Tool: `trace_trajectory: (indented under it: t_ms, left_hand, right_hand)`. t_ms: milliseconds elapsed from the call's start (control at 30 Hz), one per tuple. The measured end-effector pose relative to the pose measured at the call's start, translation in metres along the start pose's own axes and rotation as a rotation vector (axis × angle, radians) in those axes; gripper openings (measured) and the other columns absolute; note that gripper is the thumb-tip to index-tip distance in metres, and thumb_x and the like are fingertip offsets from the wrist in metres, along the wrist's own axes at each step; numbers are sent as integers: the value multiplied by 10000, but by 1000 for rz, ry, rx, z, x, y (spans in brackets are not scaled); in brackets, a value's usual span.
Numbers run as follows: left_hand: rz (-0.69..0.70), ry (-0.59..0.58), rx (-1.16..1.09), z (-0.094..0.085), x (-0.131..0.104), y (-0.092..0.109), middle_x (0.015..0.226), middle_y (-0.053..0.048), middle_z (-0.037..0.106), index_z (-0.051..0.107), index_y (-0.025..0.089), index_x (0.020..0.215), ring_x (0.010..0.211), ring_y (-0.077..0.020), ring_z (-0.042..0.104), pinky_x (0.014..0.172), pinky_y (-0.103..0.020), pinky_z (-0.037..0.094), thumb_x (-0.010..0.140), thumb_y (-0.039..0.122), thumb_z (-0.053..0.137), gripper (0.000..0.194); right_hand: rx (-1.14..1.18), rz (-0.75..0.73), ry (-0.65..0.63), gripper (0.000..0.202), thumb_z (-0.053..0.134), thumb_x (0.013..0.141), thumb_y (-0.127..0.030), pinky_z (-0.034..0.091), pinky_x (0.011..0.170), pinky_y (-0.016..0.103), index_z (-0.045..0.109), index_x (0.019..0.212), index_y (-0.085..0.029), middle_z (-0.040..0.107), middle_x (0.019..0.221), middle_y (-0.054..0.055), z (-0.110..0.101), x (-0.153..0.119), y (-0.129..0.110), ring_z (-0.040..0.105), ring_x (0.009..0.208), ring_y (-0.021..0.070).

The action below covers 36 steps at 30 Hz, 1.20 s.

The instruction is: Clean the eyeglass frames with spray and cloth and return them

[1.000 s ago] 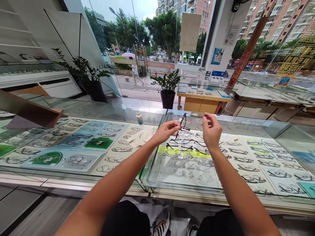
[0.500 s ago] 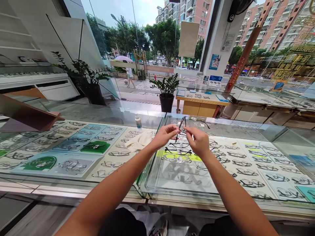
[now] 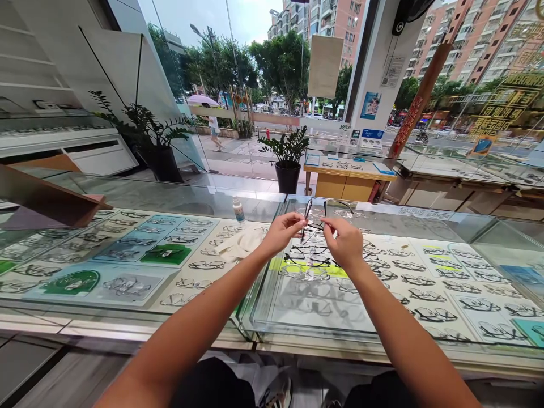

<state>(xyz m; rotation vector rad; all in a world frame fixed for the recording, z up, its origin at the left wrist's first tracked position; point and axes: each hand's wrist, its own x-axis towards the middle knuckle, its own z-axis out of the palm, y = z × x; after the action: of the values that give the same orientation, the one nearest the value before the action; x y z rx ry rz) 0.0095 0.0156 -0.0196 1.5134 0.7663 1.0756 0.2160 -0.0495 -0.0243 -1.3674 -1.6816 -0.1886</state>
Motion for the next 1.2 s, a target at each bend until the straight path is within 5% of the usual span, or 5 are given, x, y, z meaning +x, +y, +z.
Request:
trace_trajectory:
  t_ms: [167, 333, 633, 900, 1200]
  left_hand:
    - [51, -94, 95, 1, -2, -2, 979, -57, 652, 721, 177, 928, 886, -172, 625, 711, -270, 616, 829, 634, 835, 482]
    - [51, -87, 70, 2, -2, -3, 978, -59, 653, 720, 173, 925, 890, -172, 621, 709, -267, 617, 820, 628, 846, 484]
    - [63, 131, -101, -6, 6, -4, 1053, -81, 719, 707, 180, 949, 1002, -219, 681, 795, -346, 662, 733, 657, 904, 560]
    - [114, 250, -189, -8, 6, 3, 1069, -69, 672, 674, 184, 949, 1101, -234, 653, 859, -412, 690, 769, 615, 892, 515]
    - [157, 9, -50, 11, -5, -3, 1360, -127, 561, 717, 174, 908, 1252, -290, 616, 736, -280, 651, 804, 582, 872, 449]
  right_hand:
    - [-89, -155, 34, 232, 607, 997, -250, 506, 1110, 524, 837, 1002, -221, 675, 1478, 159, 2, 3, 5, 579, 1376, 366]
    - [-97, -158, 0, 208, 603, 1008, -268, 470, 1147, 573, 792, 941, -209, 632, 1573, 156, 2, 3, 6, 511, 1461, 390]
    - [-147, -39, -33, 179, 600, 1000, -250, 442, 1001, 511, 731, 879, -234, 825, 1032, 88, 3, 3, 10, 652, 1055, 323]
    - [-139, 36, -28, 293, 598, 1003, -274, 283, 1211, 669, 699, 728, -253, 785, 774, 48, 2, 0, 8, 631, 871, 295]
    - [366, 26, -190, 370, 657, 999, -410, 541, 1094, 498, 744, 1302, -217, 780, 1332, 133, 10, -5, -14, 706, 1231, 315]
